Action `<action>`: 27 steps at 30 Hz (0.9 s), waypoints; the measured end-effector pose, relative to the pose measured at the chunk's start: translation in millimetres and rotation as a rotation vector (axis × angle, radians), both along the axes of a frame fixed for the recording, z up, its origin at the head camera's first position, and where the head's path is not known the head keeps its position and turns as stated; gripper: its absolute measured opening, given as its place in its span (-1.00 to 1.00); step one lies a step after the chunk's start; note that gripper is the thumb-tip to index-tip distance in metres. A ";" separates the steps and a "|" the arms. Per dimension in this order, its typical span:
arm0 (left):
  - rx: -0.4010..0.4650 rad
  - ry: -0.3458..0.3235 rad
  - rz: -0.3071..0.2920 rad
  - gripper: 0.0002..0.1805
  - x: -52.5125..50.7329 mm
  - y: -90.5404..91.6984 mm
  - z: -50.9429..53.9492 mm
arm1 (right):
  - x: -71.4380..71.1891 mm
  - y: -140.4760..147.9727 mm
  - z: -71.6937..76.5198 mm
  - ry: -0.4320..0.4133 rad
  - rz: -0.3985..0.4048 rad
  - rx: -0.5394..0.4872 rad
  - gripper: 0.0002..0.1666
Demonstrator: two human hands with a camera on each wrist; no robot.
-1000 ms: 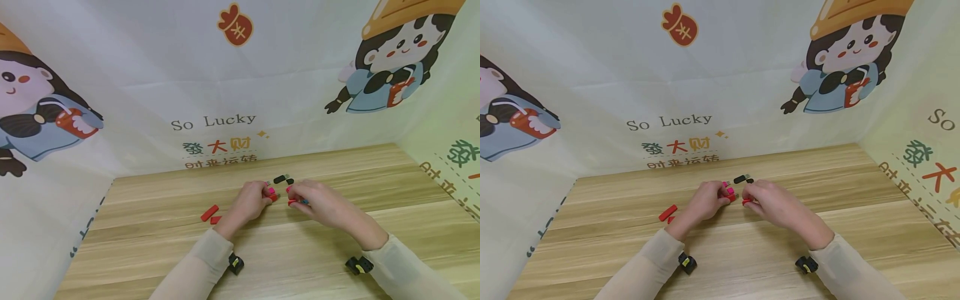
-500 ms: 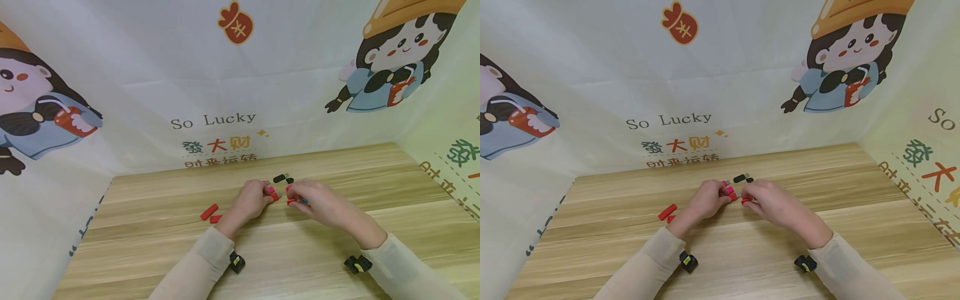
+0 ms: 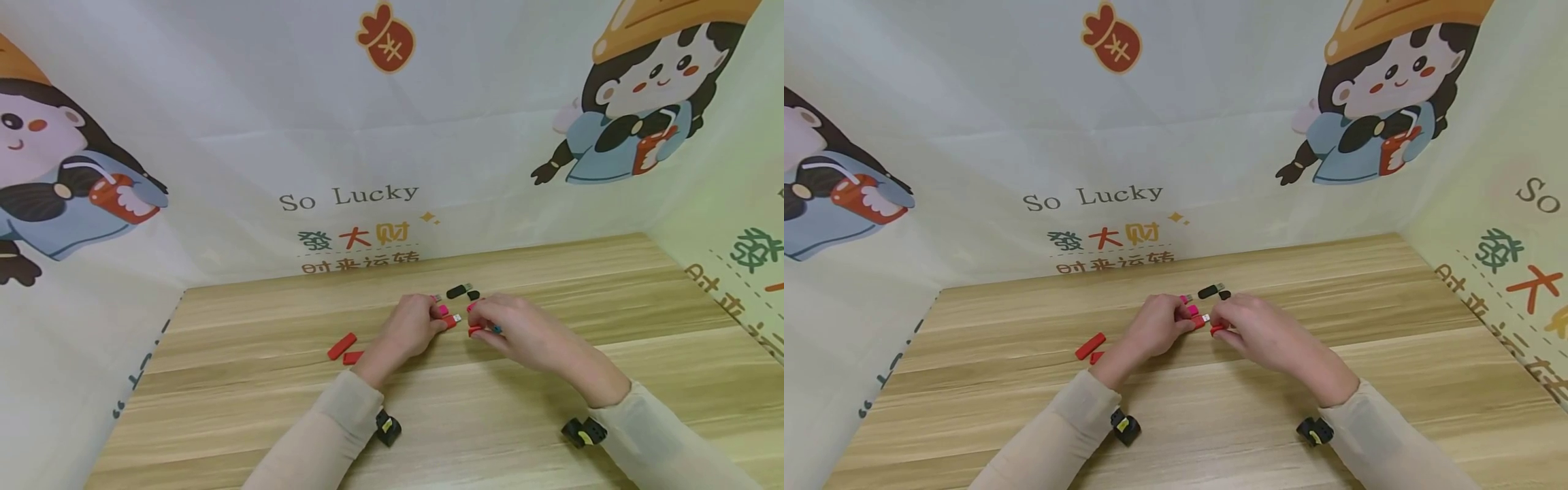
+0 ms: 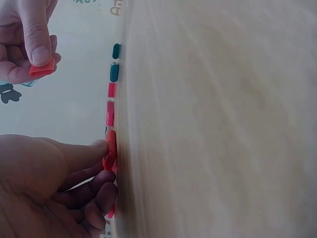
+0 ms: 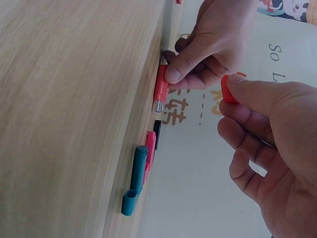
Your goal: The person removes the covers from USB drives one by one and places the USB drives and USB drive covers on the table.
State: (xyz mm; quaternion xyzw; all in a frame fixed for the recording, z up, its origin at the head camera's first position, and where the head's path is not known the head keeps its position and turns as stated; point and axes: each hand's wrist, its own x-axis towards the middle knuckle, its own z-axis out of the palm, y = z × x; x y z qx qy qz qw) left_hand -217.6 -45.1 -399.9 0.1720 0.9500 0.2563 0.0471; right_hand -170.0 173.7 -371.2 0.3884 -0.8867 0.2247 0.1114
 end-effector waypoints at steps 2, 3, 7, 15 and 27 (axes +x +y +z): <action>-0.004 0.000 -0.001 -0.77 0.4 0.1 0.6 | 0.0 -0.2 0.1 0.002 0.002 -0.001 -0.84; -0.007 -0.001 0.000 -0.76 0.6 0.2 0.9 | 0.0 -0.2 0.1 0.002 0.003 -0.001 -0.84; -0.016 -0.007 0.008 -0.74 1.1 0.3 1.6 | -0.1 -0.4 0.2 -0.002 0.007 -0.002 -0.85; 0.004 -0.013 0.017 -0.80 2.3 -0.9 2.3 | 0.4 0.5 0.0 0.011 0.011 0.002 -0.85; 0.041 0.011 0.012 -0.86 8.4 -6.2 5.0 | -0.4 0.0 1.6 0.001 0.001 0.021 -0.87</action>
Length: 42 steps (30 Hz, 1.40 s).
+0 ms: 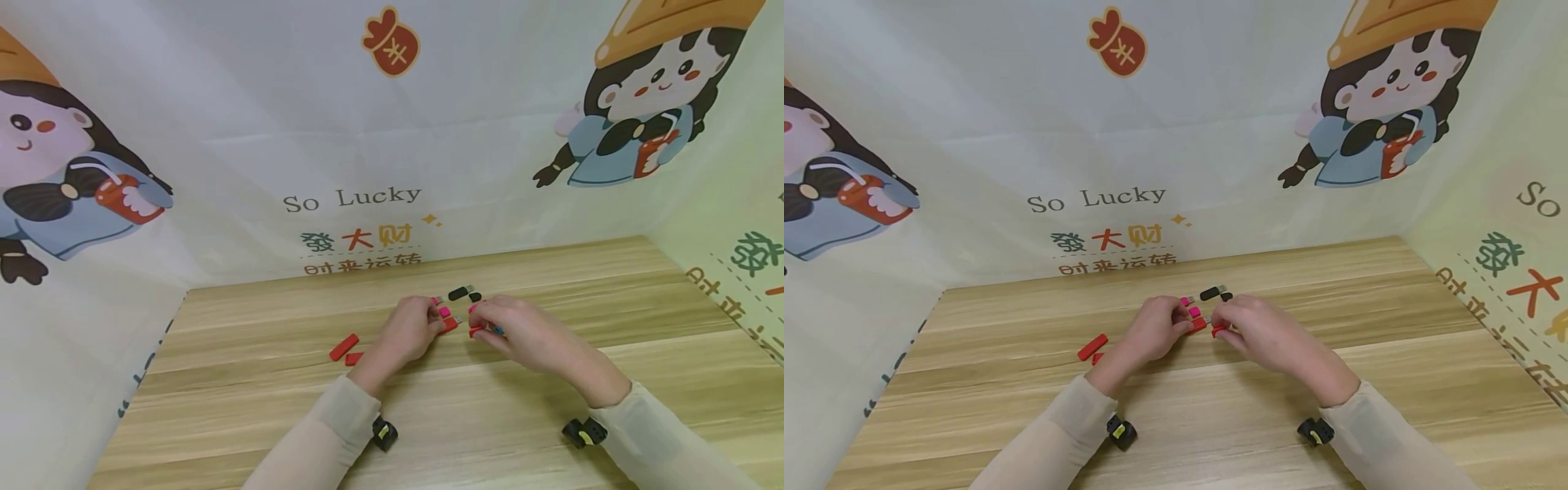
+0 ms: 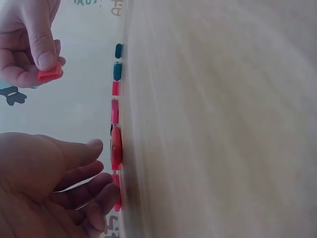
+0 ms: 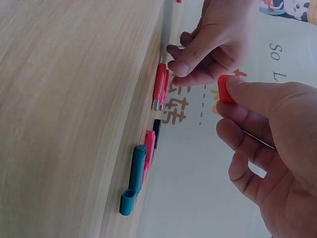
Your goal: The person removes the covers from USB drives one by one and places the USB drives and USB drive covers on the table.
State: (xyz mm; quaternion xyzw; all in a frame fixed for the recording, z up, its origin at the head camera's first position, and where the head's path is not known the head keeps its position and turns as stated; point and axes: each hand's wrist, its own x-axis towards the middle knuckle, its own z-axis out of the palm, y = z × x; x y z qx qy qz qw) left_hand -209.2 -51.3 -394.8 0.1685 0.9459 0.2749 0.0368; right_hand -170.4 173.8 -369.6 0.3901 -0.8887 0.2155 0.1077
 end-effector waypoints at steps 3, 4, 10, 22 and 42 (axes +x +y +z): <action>-0.002 0.022 -0.005 -0.85 1.7 -1.6 0.4 | -0.8 0.0 -0.6 -0.002 -0.005 0.004 -0.87; -0.004 0.028 -0.004 -0.85 2.5 -2.2 0.6 | -1.0 -0.1 -0.8 -0.002 -0.008 0.004 -0.87; -0.024 0.044 0.003 -0.74 8.6 -5.6 3.0 | -2.4 -0.4 -1.9 -0.001 -0.021 0.013 -0.85; -0.016 0.115 0.014 -0.56 25.3 -15.5 11.6 | -9.6 -0.2 -4.8 -0.011 -0.027 0.052 -0.83; -0.114 0.331 0.014 -0.44 45.4 -44.1 13.5 | -23.4 -8.5 -8.7 -0.050 -0.031 0.105 -0.90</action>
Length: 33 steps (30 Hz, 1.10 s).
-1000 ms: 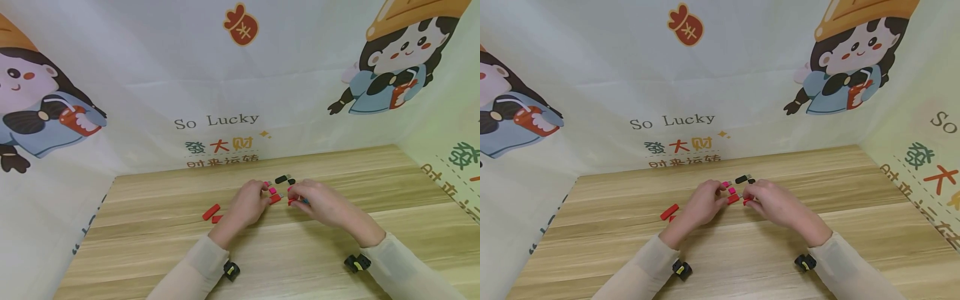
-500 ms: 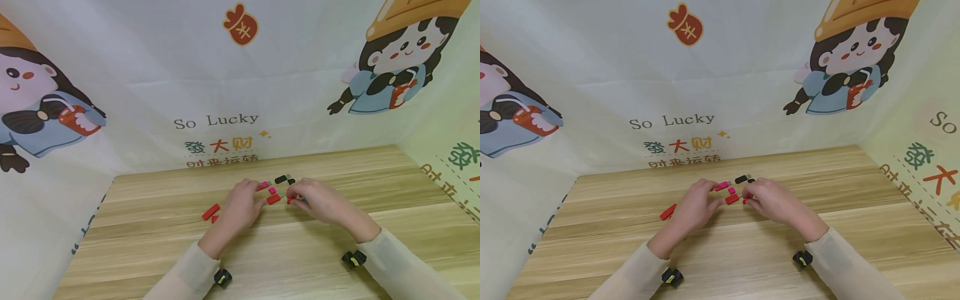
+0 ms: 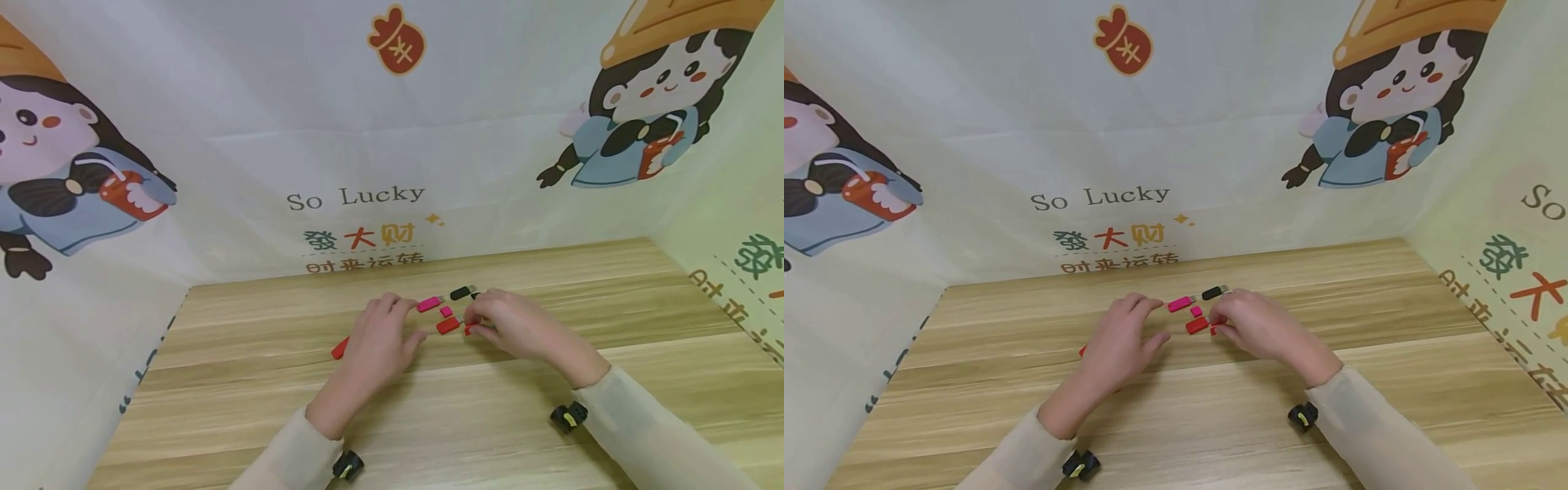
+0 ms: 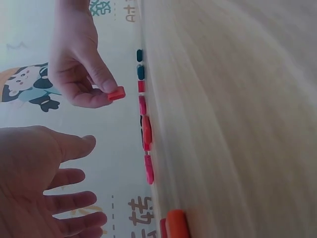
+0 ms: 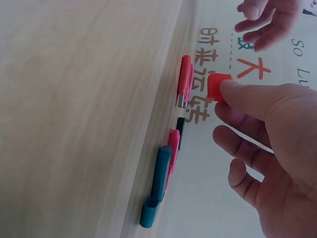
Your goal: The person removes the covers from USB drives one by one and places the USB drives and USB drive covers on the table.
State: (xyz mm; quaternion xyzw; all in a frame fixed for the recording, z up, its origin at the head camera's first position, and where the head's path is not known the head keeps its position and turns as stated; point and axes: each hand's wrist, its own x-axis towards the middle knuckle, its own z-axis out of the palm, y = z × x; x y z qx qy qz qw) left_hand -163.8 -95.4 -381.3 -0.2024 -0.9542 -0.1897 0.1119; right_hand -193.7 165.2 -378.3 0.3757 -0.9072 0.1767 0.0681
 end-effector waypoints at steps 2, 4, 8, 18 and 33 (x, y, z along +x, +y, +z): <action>-0.010 0.027 -0.008 -0.43 1.8 -1.4 0.3 | -2.4 -0.3 -0.1 -0.013 0.006 0.006 -0.90; -0.017 0.049 -0.017 -0.42 3.5 -2.5 1.1 | -4.7 -0.5 -0.4 -0.035 0.008 0.013 -0.89; -0.038 0.075 -0.029 -0.39 6.6 -4.7 2.0 | -9.4 -0.3 -2.5 -0.090 0.005 0.037 -0.93; -0.108 0.071 -0.012 -0.30 14.9 -14.3 1.9 | -19.1 -0.5 -9.4 -0.152 0.025 0.049 -0.89; -0.102 0.024 0.029 -0.20 15.9 -28.7 -3.6 | -23.9 -4.5 -12.2 -0.188 0.050 0.040 -0.89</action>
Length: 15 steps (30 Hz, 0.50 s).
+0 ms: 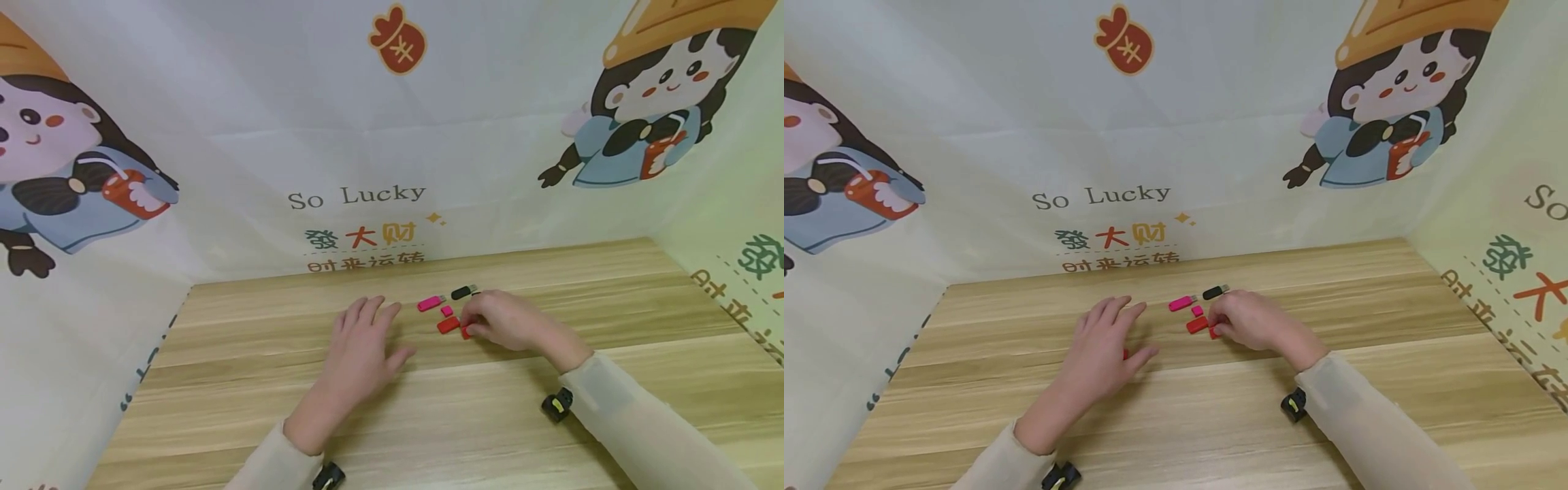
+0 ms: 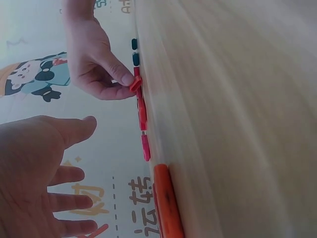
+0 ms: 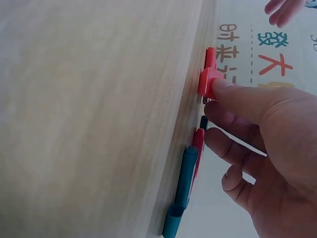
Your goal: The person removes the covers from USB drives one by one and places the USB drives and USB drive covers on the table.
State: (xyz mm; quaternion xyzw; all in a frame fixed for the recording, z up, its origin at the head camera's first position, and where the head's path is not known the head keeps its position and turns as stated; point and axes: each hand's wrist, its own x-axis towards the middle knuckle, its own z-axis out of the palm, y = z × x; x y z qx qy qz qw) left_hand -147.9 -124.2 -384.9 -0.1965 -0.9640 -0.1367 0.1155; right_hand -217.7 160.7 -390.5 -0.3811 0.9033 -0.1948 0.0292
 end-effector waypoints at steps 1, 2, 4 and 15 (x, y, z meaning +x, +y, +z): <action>0.003 0.001 -0.001 -0.20 0.2 -0.5 0.2 | 0.0 0.3 0.0 -0.006 0.000 -0.001 -0.89; 0.007 -0.002 0.001 -0.20 0.4 -1.0 0.7 | -0.2 0.5 -0.1 -0.012 -0.001 -0.002 -0.90; 0.010 -0.007 0.004 -0.21 0.9 -2.1 1.8 | -0.4 0.8 -0.2 -0.024 -0.001 -0.004 -0.91; 0.017 0.020 0.006 -0.25 0.5 -8.3 -0.9 | -2.7 1.0 -3.1 -0.035 -0.012 -0.008 -0.90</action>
